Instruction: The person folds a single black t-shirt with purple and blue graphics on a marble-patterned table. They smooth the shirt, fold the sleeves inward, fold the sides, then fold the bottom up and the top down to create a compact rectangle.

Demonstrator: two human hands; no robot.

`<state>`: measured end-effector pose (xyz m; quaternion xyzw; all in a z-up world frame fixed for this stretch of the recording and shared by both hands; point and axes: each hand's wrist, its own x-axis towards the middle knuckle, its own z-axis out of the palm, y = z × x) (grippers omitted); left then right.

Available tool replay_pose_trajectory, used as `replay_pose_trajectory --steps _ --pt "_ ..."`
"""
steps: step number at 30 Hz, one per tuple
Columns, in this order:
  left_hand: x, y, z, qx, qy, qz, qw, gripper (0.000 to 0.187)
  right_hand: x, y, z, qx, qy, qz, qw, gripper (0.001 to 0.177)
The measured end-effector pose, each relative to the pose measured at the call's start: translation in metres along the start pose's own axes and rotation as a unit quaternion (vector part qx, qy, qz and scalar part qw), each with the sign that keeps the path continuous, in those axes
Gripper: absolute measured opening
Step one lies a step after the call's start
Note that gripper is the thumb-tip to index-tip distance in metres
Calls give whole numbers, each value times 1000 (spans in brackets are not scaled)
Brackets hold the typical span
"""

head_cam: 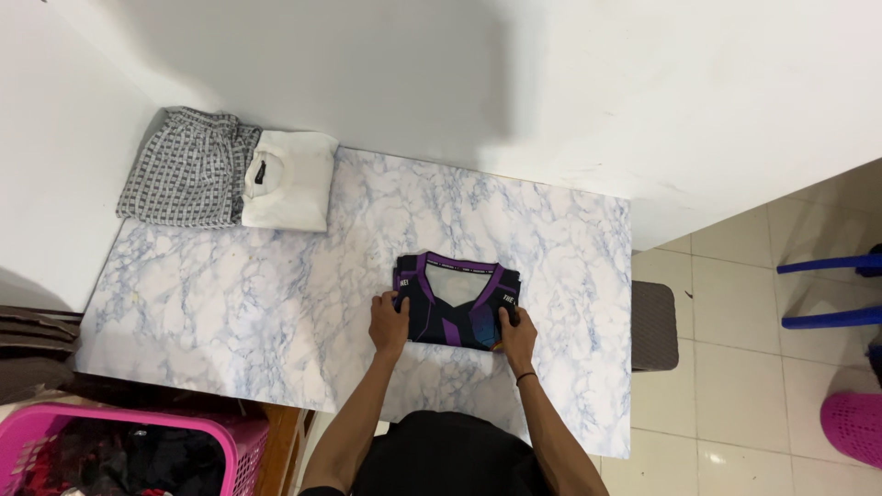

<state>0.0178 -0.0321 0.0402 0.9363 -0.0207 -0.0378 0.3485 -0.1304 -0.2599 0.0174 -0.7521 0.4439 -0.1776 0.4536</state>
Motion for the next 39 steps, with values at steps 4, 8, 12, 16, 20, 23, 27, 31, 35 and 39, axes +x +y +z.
replay_pose_trajectory --steps 4,8,12,16,20,23,27,31,35,39 --pt "-12 -2 -1 39 44 87 995 25 3 0 -4 -111 -71 56 990 46" --pt "-12 -3 0 45 35 61 996 19 6 -2 -8 -91 -41 2 995 42" --pt "-5 -6 -2 69 -10 39 997 24 4 -2 -9 -73 -49 1 996 41" --pt "-6 -10 2 33 -25 24 999 20 10 -3 -14 -84 -89 6 992 46" --pt "-10 -20 13 4 -6 30 1000 20 6 0 -18 -90 -148 42 984 44" --pt "1 -27 21 -161 -52 -22 985 33 1 0 -18 -94 -113 17 989 42" --pt "16 -39 24 -100 -105 -46 988 35 -4 0 -17 -58 -87 12 994 40" --pt "21 -47 21 -60 -143 -54 986 38 -5 4 -18 -68 -91 7 994 38" --pt "15 -52 14 -90 -126 -40 987 43 -5 3 -16 -98 -55 40 993 38" --pt "11 -59 8 -121 -125 -42 984 45 -5 1 -13 -119 -33 10 992 40"
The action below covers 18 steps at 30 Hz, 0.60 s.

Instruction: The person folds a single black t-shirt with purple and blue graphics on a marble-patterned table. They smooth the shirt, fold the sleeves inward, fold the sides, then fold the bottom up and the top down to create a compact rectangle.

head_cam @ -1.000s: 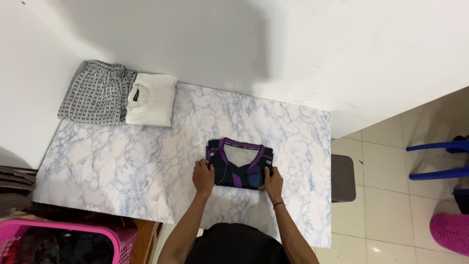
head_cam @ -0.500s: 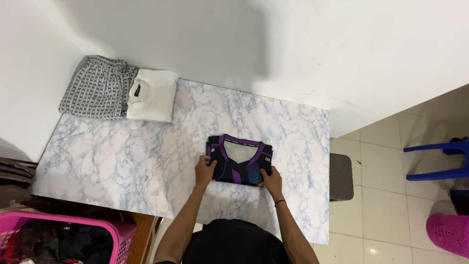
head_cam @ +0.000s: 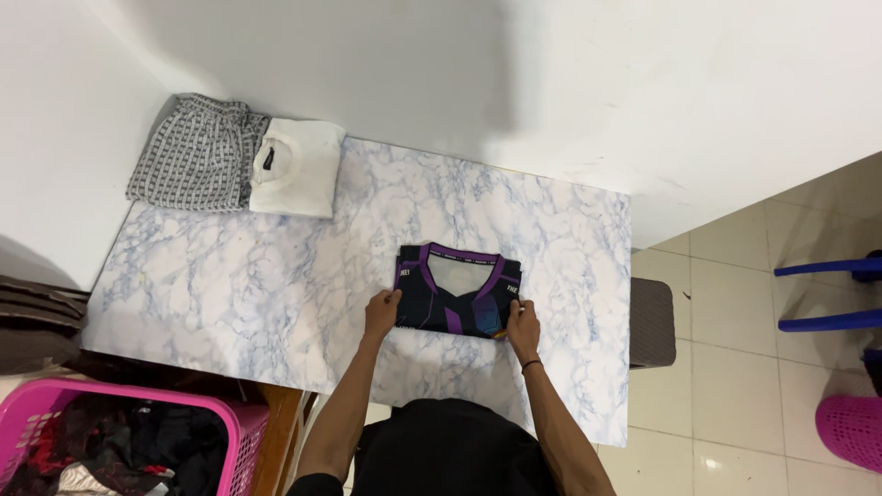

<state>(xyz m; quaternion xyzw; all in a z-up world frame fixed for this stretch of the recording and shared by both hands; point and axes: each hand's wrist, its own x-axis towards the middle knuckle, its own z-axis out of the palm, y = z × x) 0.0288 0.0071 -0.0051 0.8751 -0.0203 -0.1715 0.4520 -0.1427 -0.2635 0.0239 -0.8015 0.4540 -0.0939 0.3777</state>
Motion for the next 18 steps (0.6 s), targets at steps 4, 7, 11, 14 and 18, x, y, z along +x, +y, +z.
replay_pose_trajectory --steps 4,7,11,14,18 --pt "1 -1 1 -28 -1 -44 999 47 1 -1 3 -18 4 39 999 40" --pt "-2 -5 1 -42 -13 -61 997 48 -3 1 5 9 -4 45 999 40" --pt "-6 -7 1 -67 -7 -23 997 38 -3 0 7 0 -11 49 999 38" --pt "-12 -10 2 -87 13 -40 995 36 -3 0 9 -31 1 58 998 37" --pt "-9 -13 7 -39 49 -29 998 35 2 0 16 -57 25 40 997 37"
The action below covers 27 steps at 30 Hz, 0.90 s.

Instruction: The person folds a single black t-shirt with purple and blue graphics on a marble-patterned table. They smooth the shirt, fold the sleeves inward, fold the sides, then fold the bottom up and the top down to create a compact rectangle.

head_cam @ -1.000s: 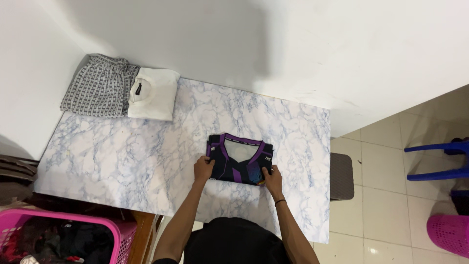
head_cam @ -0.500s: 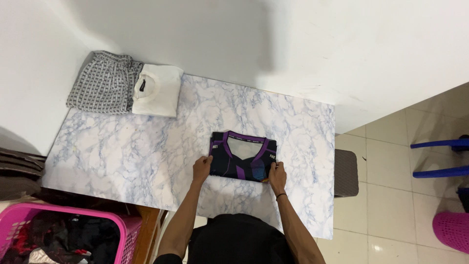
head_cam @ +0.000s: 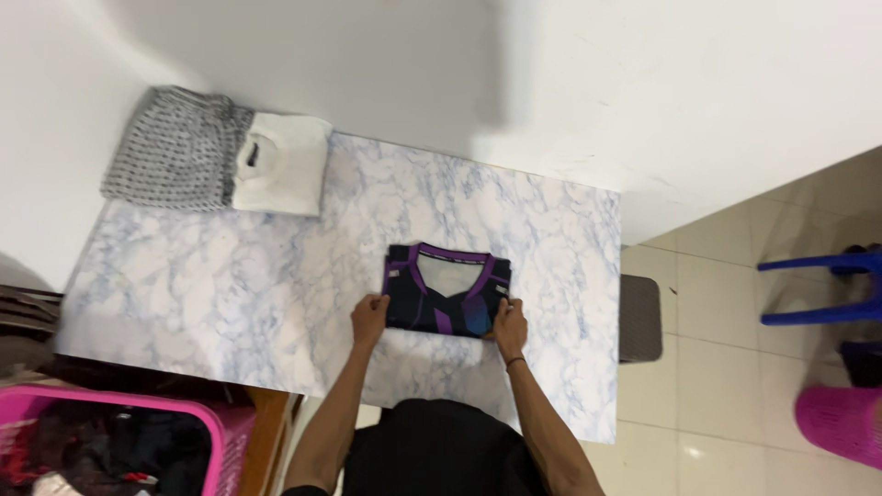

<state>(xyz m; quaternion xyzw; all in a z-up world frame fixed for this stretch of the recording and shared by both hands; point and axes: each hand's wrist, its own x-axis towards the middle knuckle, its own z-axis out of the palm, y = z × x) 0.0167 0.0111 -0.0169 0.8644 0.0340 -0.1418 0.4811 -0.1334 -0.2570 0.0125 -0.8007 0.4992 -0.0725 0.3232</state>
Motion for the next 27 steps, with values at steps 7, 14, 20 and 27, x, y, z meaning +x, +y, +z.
replay_pose_trajectory --steps 7,14,20,27 --pt "0 14 10 45 26 -38 998 31 -6 8 2 57 8 34 998 35" --pt "9 63 9 137 16 -84 987 33 1 -5 -4 11 4 85 996 36" --pt "44 60 32 54 52 27 997 32 24 -20 -5 -25 -5 70 997 39" --pt "74 54 38 60 28 -66 996 37 66 -16 1 1 -40 33 999 40"
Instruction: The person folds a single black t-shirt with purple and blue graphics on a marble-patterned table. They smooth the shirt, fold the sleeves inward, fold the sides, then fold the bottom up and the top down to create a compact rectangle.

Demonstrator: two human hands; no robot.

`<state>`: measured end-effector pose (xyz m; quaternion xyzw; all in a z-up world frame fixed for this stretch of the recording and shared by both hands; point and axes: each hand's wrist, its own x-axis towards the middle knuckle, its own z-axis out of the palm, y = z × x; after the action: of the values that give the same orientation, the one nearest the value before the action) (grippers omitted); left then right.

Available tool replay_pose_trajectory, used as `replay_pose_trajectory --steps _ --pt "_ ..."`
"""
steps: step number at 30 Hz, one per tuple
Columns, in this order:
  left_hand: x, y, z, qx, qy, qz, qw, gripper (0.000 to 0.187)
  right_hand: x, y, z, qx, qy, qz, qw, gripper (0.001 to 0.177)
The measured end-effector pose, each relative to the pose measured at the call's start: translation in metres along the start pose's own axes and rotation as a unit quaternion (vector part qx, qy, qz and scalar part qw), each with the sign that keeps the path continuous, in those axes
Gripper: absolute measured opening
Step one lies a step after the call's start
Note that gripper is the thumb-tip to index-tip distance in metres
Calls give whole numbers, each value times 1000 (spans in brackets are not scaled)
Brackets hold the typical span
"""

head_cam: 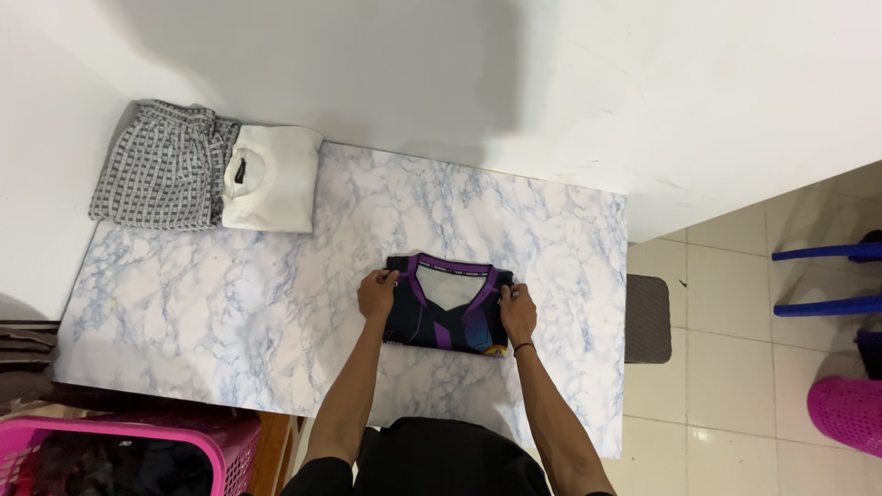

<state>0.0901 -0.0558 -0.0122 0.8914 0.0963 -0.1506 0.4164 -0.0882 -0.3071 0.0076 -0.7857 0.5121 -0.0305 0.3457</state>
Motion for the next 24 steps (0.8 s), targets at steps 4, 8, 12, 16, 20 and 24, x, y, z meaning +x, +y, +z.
replay_pose_trajectory --steps 4,8,12,16,20,24 --pt "-2 12 -9 17 -15 -34 999 43 3 4 2 1 -4 -7 1000 41" --pt "-7 32 -12 62 -20 -28 997 45 8 -12 0 -21 -10 33 999 47" --pt "-18 37 -13 49 15 -22 998 38 -3 -22 -6 -50 -13 83 995 46" --pt "-27 42 -13 51 33 1 998 38 -6 -33 -5 -44 -5 104 994 46" --pt "-45 45 -7 108 136 161 972 35 -25 -38 7 -59 147 -59 986 41" --pt "-76 34 -5 136 45 352 925 35 -57 -42 22 -72 128 -202 968 38"
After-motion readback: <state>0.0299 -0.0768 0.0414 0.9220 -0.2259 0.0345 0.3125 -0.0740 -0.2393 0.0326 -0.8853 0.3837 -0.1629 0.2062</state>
